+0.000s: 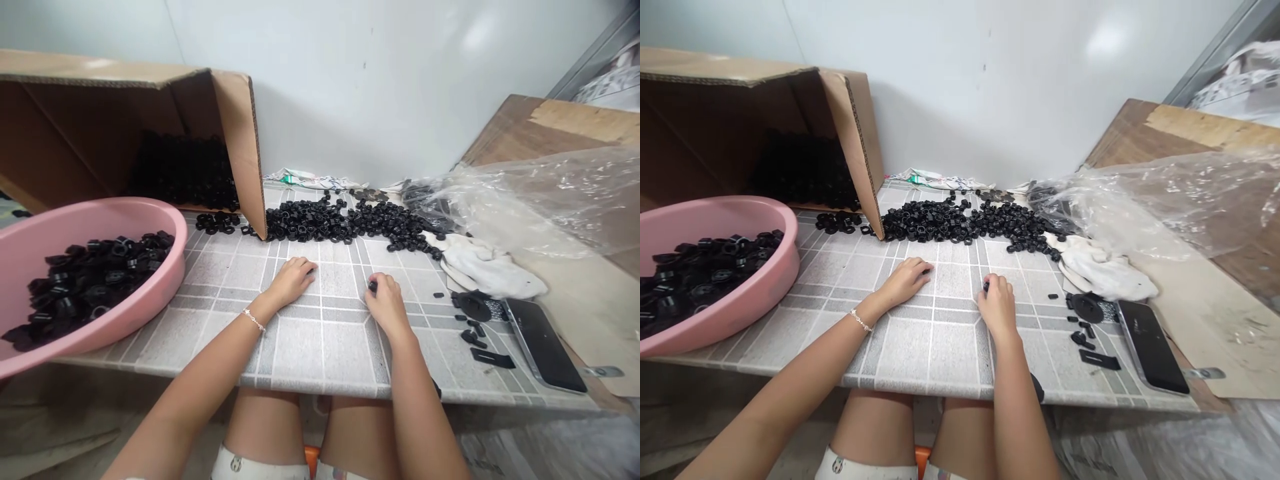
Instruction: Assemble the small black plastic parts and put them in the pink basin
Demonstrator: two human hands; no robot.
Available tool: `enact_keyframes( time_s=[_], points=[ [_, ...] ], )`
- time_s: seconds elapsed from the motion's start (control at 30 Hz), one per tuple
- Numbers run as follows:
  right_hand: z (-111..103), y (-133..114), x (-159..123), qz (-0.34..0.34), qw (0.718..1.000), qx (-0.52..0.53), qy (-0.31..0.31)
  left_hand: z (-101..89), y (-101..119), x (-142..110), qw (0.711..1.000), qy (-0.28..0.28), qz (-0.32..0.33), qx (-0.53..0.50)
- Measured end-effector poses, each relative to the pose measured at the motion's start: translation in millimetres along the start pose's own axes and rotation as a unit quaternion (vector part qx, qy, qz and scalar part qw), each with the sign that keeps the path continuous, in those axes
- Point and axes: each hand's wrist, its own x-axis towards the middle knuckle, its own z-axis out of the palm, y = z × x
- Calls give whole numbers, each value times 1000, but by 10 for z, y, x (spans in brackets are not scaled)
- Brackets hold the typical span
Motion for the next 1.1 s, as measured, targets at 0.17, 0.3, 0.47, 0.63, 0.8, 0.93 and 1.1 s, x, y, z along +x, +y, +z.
enact_keyframes(
  time_s=[0.17, 0.3, 0.47, 0.63, 0.8, 0.93, 1.1],
  points=[
    [2, -66, 36, -17, 988, 153, 14, 2, 210, -66, 987, -45, 54, -143],
    [62, -303, -3, -8, 960, 278, -42, 57, 409, -144, 966, -105, 95, -218],
    [93, -517, -90, -58, 944, 317, -68, 29, 446, -168, 961, -91, 135, -224],
    [45, -485, -72, -35, 930, 363, -38, 0, 406, -212, 983, -47, 89, -155],
    [64, -440, -73, -25, 935, 340, -100, 72, 350, -235, 995, -59, 49, -71],
    [70, -501, -115, -127, 943, 259, -165, 91, 322, -225, 995, -62, 25, -73],
    [87, -492, -119, -157, 944, 235, -172, 88, 328, -212, 995, -70, 5, -73]
  ],
)
